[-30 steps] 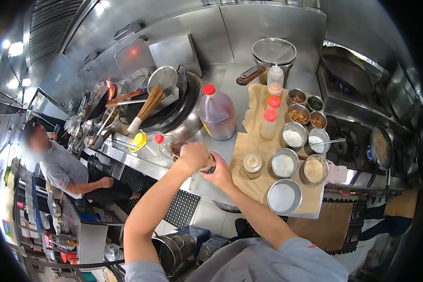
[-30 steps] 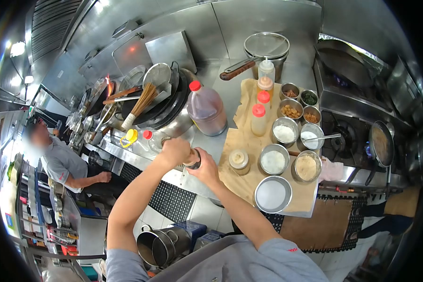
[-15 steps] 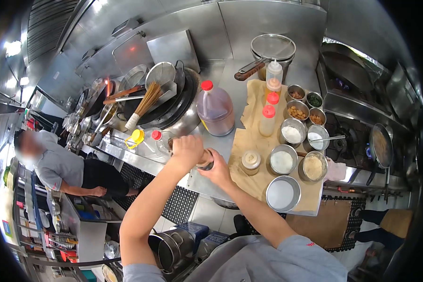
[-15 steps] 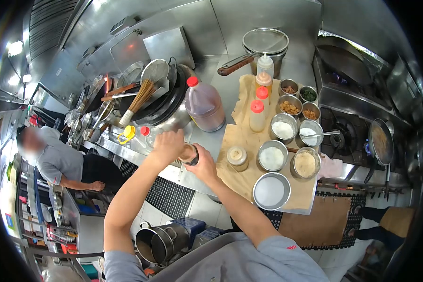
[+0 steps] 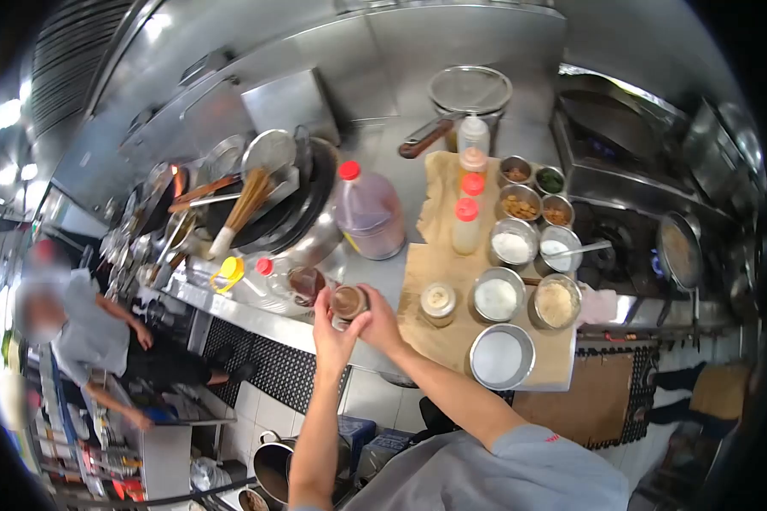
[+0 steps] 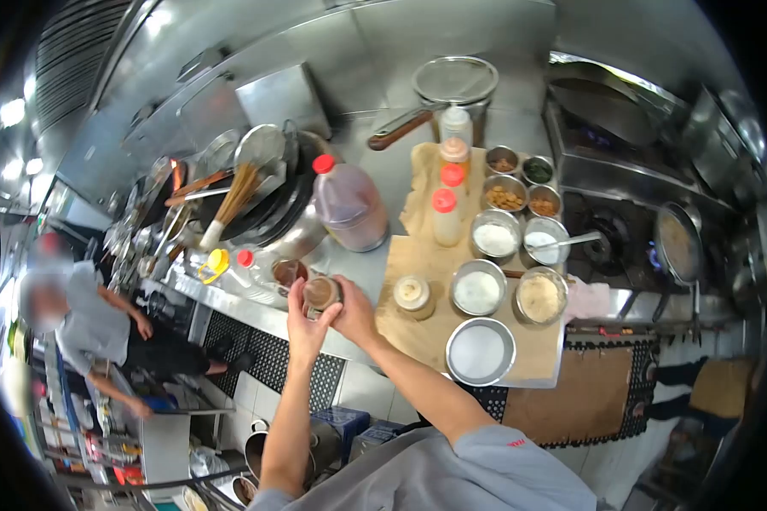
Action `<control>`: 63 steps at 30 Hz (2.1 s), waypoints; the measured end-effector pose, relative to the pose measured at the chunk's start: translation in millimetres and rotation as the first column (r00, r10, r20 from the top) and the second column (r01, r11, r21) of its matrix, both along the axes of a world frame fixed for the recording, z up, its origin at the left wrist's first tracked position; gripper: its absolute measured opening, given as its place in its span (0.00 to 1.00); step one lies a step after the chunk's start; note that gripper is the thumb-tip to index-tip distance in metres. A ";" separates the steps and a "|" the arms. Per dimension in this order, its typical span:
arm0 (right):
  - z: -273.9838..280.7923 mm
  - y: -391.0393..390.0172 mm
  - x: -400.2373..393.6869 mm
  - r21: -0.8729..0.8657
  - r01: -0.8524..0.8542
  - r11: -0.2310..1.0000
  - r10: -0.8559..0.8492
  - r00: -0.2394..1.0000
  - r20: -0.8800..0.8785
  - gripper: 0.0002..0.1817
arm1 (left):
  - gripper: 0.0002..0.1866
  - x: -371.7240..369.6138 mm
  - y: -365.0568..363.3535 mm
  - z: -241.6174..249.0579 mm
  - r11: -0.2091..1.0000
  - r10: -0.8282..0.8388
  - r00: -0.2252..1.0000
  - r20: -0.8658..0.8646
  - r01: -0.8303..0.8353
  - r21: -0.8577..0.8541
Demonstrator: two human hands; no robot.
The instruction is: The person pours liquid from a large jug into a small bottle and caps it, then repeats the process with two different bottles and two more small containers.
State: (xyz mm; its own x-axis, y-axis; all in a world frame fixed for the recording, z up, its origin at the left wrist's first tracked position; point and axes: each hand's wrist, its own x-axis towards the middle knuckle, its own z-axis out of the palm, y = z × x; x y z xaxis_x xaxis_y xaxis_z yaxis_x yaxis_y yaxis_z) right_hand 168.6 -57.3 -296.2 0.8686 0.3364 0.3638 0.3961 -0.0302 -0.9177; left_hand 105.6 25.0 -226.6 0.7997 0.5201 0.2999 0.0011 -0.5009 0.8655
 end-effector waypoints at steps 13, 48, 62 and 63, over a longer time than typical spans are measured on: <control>62.8 -39.8 -8.8 0.113 -0.236 0.965 0.240 0.971 -0.020 0.42 | 0.31 -16.7 -21.1 48.3 0.991 -0.122 0.992 0.043 0.124 -0.049; 104.0 -72.3 -58.1 0.135 -0.563 0.815 0.568 0.823 0.000 0.41 | 0.49 -83.7 -39.4 94.3 0.949 -0.304 0.952 0.040 0.306 -0.076; 136.6 -104.2 27.7 -0.154 -0.602 0.784 0.621 0.758 0.201 0.44 | 0.48 -32.2 -25.4 108.0 0.931 -0.331 0.933 0.144 0.347 -0.113; 143.7 -119.6 47.9 -0.027 -0.561 0.828 0.561 0.824 0.086 0.40 | 0.48 -24.6 -22.9 105.8 0.932 -0.330 0.933 0.144 0.346 -0.107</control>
State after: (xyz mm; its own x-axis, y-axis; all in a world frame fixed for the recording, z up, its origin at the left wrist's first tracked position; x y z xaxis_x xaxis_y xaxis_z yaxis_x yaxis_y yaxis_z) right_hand 216.5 -176.9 -152.4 0.4954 0.7561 0.4277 0.4220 0.2209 -0.8793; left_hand 81.0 2.1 -120.8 0.8965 0.2662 0.3542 -0.2576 -0.3373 0.9054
